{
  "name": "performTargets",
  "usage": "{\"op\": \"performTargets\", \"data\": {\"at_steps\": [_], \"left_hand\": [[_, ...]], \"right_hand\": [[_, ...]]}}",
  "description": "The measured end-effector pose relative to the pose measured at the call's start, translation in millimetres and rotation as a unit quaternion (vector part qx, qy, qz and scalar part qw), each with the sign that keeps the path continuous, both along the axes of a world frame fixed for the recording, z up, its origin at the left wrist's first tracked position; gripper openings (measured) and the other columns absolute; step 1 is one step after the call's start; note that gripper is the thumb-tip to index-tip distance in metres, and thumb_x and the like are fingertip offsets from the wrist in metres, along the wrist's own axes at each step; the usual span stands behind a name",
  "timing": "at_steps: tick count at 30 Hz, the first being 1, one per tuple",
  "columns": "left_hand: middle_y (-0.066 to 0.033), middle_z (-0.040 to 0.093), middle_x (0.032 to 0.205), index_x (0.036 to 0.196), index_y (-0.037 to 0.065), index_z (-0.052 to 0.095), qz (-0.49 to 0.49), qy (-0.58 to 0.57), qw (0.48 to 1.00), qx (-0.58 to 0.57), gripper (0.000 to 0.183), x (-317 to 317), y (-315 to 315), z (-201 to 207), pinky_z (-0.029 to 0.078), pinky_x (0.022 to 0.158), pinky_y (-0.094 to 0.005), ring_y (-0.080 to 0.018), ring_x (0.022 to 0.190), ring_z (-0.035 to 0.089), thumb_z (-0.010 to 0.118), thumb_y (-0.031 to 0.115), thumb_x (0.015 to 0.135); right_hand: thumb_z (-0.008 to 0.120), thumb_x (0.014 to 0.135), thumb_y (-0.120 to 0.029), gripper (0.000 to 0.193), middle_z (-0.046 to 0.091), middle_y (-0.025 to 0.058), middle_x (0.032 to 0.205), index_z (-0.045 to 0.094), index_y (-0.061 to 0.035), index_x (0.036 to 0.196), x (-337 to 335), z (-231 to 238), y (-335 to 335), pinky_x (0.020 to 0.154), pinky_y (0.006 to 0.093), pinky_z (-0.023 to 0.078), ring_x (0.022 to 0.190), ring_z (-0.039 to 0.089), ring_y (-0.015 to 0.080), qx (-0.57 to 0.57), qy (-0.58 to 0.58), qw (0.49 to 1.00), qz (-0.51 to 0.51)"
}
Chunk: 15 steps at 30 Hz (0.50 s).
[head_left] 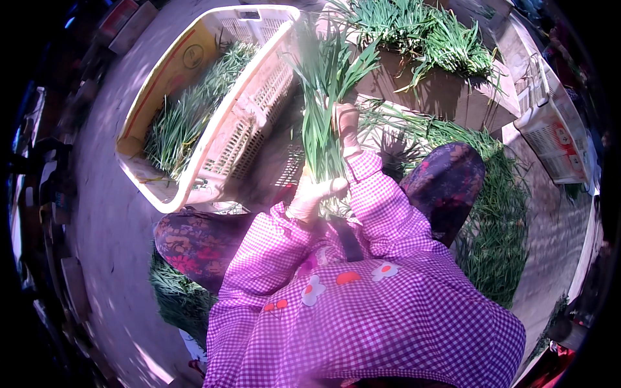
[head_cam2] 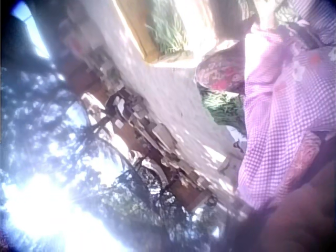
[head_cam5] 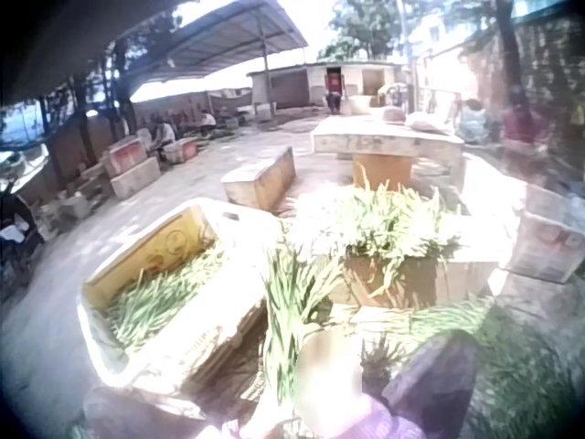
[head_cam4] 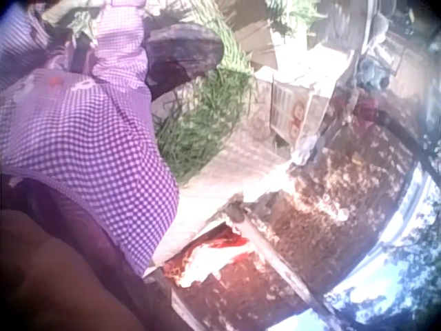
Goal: The person sorts through bundles of green onions by hand, peeling away dry or damaged outer layers and placing the cleaned stalks into a plastic crate while moving a basket of produce aside.
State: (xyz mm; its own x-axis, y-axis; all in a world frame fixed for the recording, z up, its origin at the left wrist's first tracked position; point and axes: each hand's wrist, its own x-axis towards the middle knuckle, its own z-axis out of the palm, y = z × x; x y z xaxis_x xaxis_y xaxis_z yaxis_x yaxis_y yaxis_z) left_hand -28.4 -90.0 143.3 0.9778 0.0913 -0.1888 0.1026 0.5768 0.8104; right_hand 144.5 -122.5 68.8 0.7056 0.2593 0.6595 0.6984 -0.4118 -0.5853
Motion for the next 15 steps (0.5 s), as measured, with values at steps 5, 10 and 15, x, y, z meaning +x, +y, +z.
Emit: {"op": "performTargets", "data": {"at_steps": [5,10,15], "left_hand": [[-0.0039,0.058,0.080,0.108,0.004,0.048,0.087,0.000,0.993,-0.073,0.044,-6.7,-4.2,-26.4,0.051,0.060,-0.0284,-0.0155,0.066,0.059,0.070,0.005,0.069],[-0.0024,0.059,0.084,0.107,0.005,0.052,0.119,-0.009,0.982,-0.147,0.045,-3.1,-13.6,-9.6,0.051,0.063,-0.0265,-0.0141,0.071,0.059,0.071,-0.002,0.067],[-0.0089,0.063,0.083,0.102,-0.001,0.057,0.115,0.045,0.984,-0.130,0.035,-16.0,14.7,-14.5,0.055,0.063,-0.0333,-0.0192,0.070,0.063,0.062,-0.005,0.068]], "right_hand": [[0.048,0.090,-0.011,0.010,0.053,-0.0027,0.062,0.056,-0.0043,0.090,-22.3,10.1,14.1,0.055,0.0248,0.041,0.057,0.050,0.0095,-0.031,0.093,0.995,-0.010],[0.052,0.092,-0.015,0.020,0.060,-0.0029,0.083,0.061,0.0007,0.099,-12.5,-8.5,15.1,0.062,0.0237,0.043,0.071,0.053,0.0062,0.328,0.426,0.801,0.261],[0.047,0.096,-0.021,0.026,0.062,-0.0027,0.098,0.060,-0.0036,0.111,-32.6,50.6,-2.8,0.075,0.0240,0.045,0.087,0.052,0.0067,0.310,0.491,0.727,0.368]]}}
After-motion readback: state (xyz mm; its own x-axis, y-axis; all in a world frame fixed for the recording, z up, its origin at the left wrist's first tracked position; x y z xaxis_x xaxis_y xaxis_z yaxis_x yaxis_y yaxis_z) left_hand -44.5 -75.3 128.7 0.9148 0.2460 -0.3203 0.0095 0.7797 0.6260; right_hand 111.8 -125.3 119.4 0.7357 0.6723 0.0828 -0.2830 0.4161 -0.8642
